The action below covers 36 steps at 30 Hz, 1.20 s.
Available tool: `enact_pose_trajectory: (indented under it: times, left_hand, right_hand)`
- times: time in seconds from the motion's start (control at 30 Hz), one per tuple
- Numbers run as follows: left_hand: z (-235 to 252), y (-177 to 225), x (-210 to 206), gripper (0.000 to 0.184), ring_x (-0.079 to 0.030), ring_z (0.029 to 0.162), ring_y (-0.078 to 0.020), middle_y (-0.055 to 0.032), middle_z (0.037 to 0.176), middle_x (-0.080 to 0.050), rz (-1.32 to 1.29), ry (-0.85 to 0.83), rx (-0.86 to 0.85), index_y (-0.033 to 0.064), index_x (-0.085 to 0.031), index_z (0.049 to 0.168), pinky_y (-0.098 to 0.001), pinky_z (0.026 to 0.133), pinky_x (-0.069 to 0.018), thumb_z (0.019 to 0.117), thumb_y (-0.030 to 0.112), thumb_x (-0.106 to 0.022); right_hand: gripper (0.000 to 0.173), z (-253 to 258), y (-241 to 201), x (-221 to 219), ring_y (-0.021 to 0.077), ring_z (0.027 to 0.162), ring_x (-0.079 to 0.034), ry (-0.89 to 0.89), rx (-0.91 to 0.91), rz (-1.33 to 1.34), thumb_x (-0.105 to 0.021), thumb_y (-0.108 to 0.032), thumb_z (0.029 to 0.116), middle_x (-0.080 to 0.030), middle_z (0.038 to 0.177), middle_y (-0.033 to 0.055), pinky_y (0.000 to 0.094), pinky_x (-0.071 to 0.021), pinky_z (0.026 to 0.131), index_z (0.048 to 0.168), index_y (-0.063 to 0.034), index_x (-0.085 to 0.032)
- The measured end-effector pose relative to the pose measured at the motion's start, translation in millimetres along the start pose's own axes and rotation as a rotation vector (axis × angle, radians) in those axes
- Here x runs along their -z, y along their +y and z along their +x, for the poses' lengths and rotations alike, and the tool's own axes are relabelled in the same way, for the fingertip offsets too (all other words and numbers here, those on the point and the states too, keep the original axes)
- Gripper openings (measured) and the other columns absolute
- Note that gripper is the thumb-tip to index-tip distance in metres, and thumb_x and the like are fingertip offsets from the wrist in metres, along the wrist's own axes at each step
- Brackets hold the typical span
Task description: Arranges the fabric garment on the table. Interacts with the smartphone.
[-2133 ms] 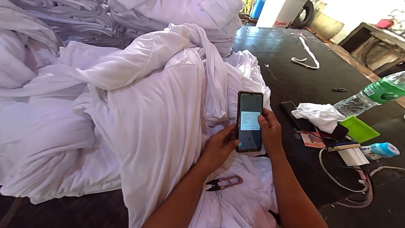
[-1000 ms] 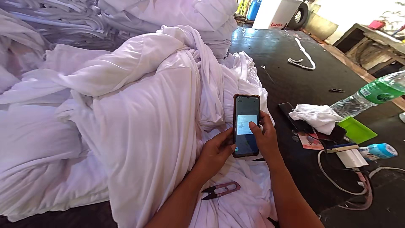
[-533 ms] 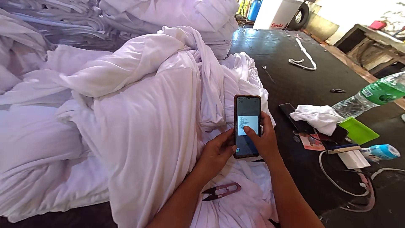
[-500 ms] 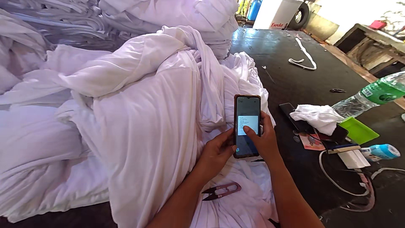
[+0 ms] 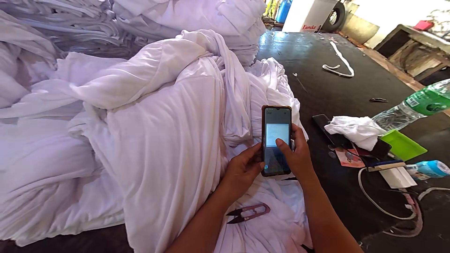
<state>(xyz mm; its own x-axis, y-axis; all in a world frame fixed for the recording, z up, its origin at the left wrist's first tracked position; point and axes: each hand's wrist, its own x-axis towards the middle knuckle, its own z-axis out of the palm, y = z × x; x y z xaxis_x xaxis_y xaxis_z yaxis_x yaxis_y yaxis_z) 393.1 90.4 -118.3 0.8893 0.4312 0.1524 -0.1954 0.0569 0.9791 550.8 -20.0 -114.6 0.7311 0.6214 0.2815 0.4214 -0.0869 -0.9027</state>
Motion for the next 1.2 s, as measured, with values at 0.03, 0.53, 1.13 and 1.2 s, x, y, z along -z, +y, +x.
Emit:
enact_pose_trajectory:
  times: [0.03,0.53,1.13,1.2]
  left_hand:
    - [0.0,-0.2,0.1,0.049,-0.068,0.108,-0.0088,-0.0158,0.128,-0.065,0.002,-0.001,-0.002,-0.0109,-0.046,0.144,-0.0224,0.097,-0.0541,0.0972,-0.002,-0.057]
    - [0.0,0.3,0.4,0.049,-0.067,0.108,-0.0086,-0.0160,0.128,-0.065,0.013,-0.003,-0.004,-0.0106,-0.046,0.144,-0.0219,0.097,-0.0537,0.0973,-0.002,-0.058]
    - [-0.6,2.1,0.6,0.049,-0.067,0.109,-0.0094,-0.0166,0.128,-0.065,-0.011,-0.011,0.010,-0.0116,-0.045,0.144,-0.0224,0.097,-0.0535,0.0973,-0.003,-0.058]
    - [-0.4,1.8,0.2,0.049,-0.067,0.108,-0.0095,-0.0170,0.128,-0.065,-0.001,-0.011,0.010,-0.0111,-0.045,0.144,-0.0228,0.097,-0.0538,0.0973,-0.003,-0.058]
  right_hand:
    - [0.074,-0.3,-0.6,0.0,0.0081,0.111,-0.062,0.001,-0.003,0.003,-0.065,-0.038,0.0909,-0.059,0.128,0.0158,0.0237,-0.0514,0.094,0.146,0.0060,-0.040]
    - [0.074,0.3,1.0,-0.5,0.0050,0.111,-0.062,0.001,0.011,0.023,-0.064,-0.037,0.0920,-0.060,0.127,0.0148,0.0199,-0.0520,0.093,0.144,0.0086,-0.041]
    - [0.069,0.0,-1.5,1.8,0.0019,0.110,-0.062,-0.021,0.020,0.041,-0.063,-0.035,0.0931,-0.061,0.125,0.0125,0.0177,-0.0512,0.093,0.143,0.0093,-0.042]
    - [0.068,0.8,-0.8,2.9,0.0015,0.109,-0.062,-0.032,0.029,0.053,-0.063,-0.033,0.0932,-0.061,0.124,0.0117,0.0176,-0.0518,0.093,0.142,0.0096,-0.041]
